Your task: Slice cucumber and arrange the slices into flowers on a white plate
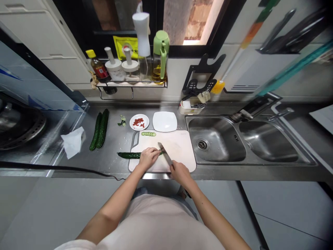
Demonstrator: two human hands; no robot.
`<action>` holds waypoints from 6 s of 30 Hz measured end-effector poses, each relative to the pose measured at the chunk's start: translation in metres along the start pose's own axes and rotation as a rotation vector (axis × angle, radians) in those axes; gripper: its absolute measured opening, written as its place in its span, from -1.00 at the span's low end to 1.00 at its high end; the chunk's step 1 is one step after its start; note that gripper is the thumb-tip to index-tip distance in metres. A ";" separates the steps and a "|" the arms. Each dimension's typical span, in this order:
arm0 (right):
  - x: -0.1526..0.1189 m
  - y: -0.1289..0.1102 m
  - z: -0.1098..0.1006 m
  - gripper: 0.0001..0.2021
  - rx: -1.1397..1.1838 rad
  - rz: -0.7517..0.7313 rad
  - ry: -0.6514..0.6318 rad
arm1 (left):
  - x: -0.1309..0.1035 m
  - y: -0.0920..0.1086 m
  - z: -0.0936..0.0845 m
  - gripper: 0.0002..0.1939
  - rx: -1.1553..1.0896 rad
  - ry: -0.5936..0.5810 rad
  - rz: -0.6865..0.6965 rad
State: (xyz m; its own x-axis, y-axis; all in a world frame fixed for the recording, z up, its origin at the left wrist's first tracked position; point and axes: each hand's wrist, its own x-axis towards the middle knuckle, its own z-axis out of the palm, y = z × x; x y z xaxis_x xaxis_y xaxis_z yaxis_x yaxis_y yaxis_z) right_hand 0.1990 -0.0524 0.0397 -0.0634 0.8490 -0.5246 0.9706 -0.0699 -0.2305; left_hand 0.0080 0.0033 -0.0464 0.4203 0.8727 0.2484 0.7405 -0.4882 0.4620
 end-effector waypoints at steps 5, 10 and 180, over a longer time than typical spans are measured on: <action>0.001 0.001 0.002 -0.74 -0.004 0.000 -0.006 | 0.000 0.002 -0.001 -0.75 0.006 0.001 -0.002; 0.000 0.001 0.001 -0.74 -0.014 -0.002 0.000 | 0.001 0.002 -0.001 -0.74 0.002 -0.002 0.001; 0.036 -0.023 0.018 -0.70 -0.039 0.008 0.006 | 0.000 0.007 0.000 -0.79 0.025 0.009 -0.089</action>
State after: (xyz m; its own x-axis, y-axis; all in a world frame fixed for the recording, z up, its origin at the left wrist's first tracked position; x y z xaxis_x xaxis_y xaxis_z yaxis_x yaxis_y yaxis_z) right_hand 0.1700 -0.0293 0.0118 -0.0541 0.8514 -0.5217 0.9794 -0.0566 -0.1940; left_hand 0.0131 -0.0002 -0.0432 0.3480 0.9125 0.2151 0.7877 -0.4091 0.4607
